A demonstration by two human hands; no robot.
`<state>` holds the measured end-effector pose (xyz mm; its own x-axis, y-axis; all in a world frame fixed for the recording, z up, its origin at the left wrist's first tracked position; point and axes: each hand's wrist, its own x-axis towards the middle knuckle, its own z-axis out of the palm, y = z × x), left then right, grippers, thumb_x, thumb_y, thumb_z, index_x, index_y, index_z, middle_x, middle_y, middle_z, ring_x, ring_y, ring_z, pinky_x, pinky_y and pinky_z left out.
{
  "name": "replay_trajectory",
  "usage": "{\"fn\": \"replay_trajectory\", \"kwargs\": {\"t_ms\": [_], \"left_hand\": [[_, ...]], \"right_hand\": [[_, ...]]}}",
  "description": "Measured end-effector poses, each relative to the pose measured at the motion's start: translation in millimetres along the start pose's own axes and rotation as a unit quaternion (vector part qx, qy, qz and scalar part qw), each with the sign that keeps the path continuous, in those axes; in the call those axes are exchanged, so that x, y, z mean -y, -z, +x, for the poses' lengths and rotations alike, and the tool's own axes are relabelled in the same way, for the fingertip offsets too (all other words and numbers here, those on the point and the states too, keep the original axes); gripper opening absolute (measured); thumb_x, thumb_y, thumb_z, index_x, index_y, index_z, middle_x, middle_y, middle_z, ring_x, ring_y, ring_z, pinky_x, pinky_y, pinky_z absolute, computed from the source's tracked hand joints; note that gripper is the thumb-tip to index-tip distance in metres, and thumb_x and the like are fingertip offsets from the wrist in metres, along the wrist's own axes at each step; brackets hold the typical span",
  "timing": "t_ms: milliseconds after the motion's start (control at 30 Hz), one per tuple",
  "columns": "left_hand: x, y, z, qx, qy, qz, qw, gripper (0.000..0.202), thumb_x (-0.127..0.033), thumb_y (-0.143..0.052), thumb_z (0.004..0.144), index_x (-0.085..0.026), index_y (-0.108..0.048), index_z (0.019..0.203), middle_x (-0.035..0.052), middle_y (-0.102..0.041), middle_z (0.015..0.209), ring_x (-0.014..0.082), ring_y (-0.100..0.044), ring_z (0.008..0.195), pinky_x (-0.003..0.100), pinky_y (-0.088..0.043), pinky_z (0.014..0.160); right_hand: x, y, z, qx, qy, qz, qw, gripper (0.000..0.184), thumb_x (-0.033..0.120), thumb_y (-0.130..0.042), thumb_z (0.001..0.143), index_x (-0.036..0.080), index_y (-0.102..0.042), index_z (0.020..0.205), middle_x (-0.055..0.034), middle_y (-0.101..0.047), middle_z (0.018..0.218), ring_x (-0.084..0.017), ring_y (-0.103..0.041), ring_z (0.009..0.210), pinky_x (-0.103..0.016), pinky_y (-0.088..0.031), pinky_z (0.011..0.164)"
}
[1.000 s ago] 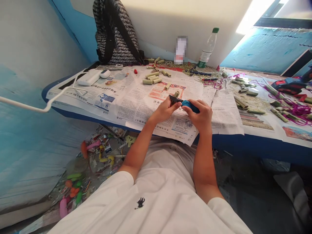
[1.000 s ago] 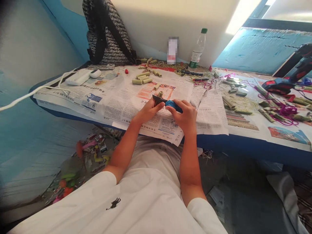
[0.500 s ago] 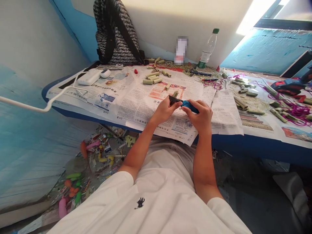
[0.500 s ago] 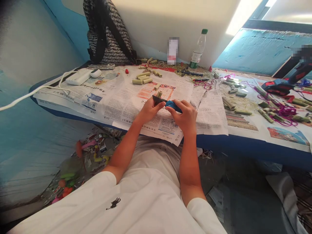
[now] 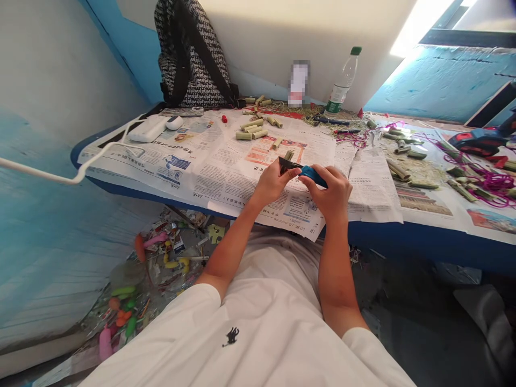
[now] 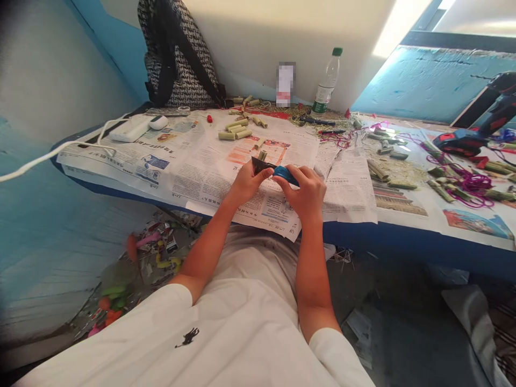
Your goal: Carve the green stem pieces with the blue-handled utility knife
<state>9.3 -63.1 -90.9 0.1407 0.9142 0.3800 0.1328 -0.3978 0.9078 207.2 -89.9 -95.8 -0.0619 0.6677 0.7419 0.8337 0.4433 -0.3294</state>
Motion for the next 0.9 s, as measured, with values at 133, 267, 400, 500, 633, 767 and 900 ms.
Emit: {"fn": "replay_trajectory", "kwargs": {"t_ms": [133,267,400,500,633,767,900], "left_hand": [[-1.1,0.1,0.1,-0.003,0.0,0.019,1.0,0.061,-0.08,-0.075,0.084,-0.021,-0.066,0.098,0.0025,-0.065,0.08,0.0226,-0.066,0.089,0.034,-0.05,0.081],[-2.6,-0.5,-0.7,-0.007,0.005,0.048,0.999,0.062,-0.082,-0.07,0.086,-0.022,-0.065,0.099,0.004,-0.068,0.085,0.0236,-0.067,0.093,0.034,-0.05,0.084],[-4.5,-1.7,-0.1,-0.018,0.015,0.061,0.998,0.063,-0.084,-0.07,0.085,-0.022,-0.063,0.095,0.0042,-0.068,0.086,0.0229,-0.066,0.089,0.034,-0.047,0.082],[-6.3,-2.7,1.9,-0.026,0.024,0.076,0.996,0.065,-0.086,-0.069,0.083,-0.022,-0.063,0.094,0.0048,-0.069,0.086,0.0229,-0.064,0.086,0.035,-0.044,0.08],[-7.8,-4.5,5.8,-0.021,0.028,0.086,0.996,0.066,-0.087,-0.067,0.084,-0.022,-0.064,0.096,0.0058,-0.072,0.088,0.0244,-0.065,0.089,0.035,-0.045,0.081],[-6.7,-7.1,9.6,-0.022,0.038,0.092,0.995,0.065,-0.087,-0.066,0.084,-0.022,-0.064,0.094,0.0054,-0.072,0.087,0.0243,-0.066,0.087,0.035,-0.044,0.08],[-4.9,-7.9,12.0,-0.023,0.042,0.101,0.994,0.065,-0.087,-0.067,0.083,-0.023,-0.065,0.093,0.0052,-0.071,0.083,0.0245,-0.065,0.084,0.034,-0.043,0.078]], "right_hand": [[-1.6,-2.4,-1.0,-0.022,0.009,-0.011,1.0,0.058,0.077,-0.055,0.103,0.027,-0.083,0.113,-0.0091,-0.078,0.098,-0.026,-0.073,0.092,-0.036,-0.051,0.079],[-2.1,-3.7,-0.6,-0.035,0.011,-0.016,0.999,0.059,0.077,-0.056,0.102,0.026,-0.083,0.112,-0.0084,-0.078,0.097,-0.024,-0.073,0.089,-0.035,-0.05,0.078],[-0.6,-2.8,0.0,-0.026,-0.006,-0.023,0.999,0.063,0.08,-0.052,0.102,0.027,-0.083,0.112,-0.0084,-0.078,0.096,-0.024,-0.072,0.089,-0.035,-0.049,0.077],[0.7,-1.6,0.1,-0.015,-0.018,-0.031,0.999,0.065,0.082,-0.05,0.102,0.027,-0.083,0.112,-0.0089,-0.078,0.097,-0.025,-0.072,0.089,-0.036,-0.049,0.077],[0.6,-1.6,0.0,-0.019,-0.023,-0.045,0.999,0.068,0.085,-0.047,0.101,0.028,-0.083,0.112,-0.0085,-0.078,0.096,-0.026,-0.072,0.087,-0.035,-0.049,0.075],[-0.3,-3.1,0.1,-0.033,-0.034,-0.054,0.997,0.07,0.087,-0.048,0.1,0.028,-0.083,0.111,-0.0078,-0.078,0.092,-0.025,-0.07,0.084,-0.034,-0.047,0.071],[-0.4,-4.1,0.4,-0.032,-0.049,-0.046,0.997,0.073,0.089,-0.047,0.098,0.027,-0.084,0.11,-0.0086,-0.077,0.09,-0.025,-0.068,0.081,-0.035,-0.045,0.07]]}}
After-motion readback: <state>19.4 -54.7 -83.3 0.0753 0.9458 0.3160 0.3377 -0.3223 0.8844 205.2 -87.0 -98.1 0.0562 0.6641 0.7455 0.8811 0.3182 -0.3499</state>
